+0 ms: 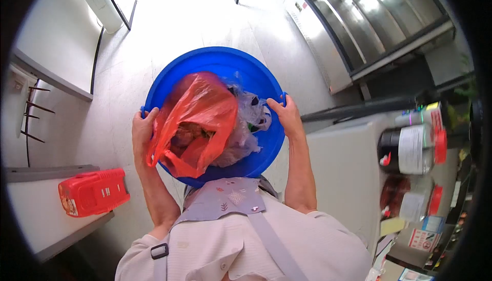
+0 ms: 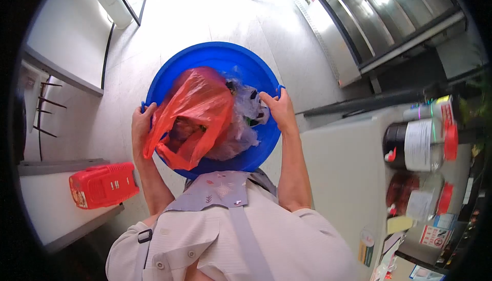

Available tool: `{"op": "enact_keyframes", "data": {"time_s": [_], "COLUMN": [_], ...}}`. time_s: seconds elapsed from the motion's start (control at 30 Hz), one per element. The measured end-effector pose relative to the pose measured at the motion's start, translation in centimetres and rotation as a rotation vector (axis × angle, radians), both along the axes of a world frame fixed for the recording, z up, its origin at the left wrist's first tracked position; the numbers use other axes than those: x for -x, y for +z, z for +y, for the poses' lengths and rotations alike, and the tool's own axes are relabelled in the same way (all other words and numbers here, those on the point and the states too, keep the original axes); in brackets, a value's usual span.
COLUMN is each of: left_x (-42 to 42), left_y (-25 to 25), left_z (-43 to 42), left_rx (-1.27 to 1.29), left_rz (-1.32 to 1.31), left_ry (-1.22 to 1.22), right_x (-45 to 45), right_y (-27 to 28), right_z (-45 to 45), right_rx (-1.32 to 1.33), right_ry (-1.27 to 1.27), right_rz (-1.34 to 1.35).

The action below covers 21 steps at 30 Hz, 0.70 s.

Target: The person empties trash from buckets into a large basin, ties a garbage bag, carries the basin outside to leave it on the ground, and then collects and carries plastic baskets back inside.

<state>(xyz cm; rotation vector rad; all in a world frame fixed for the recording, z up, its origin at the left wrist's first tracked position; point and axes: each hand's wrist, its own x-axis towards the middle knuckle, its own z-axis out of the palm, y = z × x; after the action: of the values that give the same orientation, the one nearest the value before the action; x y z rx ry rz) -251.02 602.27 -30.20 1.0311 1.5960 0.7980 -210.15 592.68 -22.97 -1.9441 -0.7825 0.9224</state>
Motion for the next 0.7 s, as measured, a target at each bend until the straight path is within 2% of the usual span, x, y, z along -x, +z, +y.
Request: {"op": "enact_keyframes", "data": {"time_s": [0.13, 0.23, 0.37, 0.47, 0.57, 0.67, 0.7], "left_x": [1.2, 2.4, -0.3, -0.3, -1.1, -1.4, -2.2], "left_y": [1.0, 1.6, 3.0, 3.1, 3.1, 2.8, 4.2], "left_z": [3.9, 7.9, 7.0, 5.8, 6.2, 8.6, 9.5], "left_rx": [0.070, 0.028, 0.047, 0.088, 0.013, 0.017, 0.016], "left_rz": [0.028, -0.042, -0.006, 0.052, -0.015, 0.072, 0.055], "left_ry": [0.016, 0.010, 0.089, 0.109, 0.067, 0.025, 0.012], "right_x": [1.6, 3.4, -0.7, -0.7, -0.3, -1.3, -1.4], "right_y": [0.2, -0.2, -2.3, -2.9, -1.5, -1.5, -0.4], "right_z": [4.5, 7.1, 9.9, 8.6, 8.8, 10.6, 12.0], "right_rx": [0.006, 0.024, -0.011, 0.006, -0.059, -0.066, -0.010], "right_ry": [-0.004, -0.040, 0.084, 0.062, 0.024, 0.051, 0.040], "right_rz": [-0.075, -0.072, -0.082, -0.098, -0.026, -0.020, -0.025]}}
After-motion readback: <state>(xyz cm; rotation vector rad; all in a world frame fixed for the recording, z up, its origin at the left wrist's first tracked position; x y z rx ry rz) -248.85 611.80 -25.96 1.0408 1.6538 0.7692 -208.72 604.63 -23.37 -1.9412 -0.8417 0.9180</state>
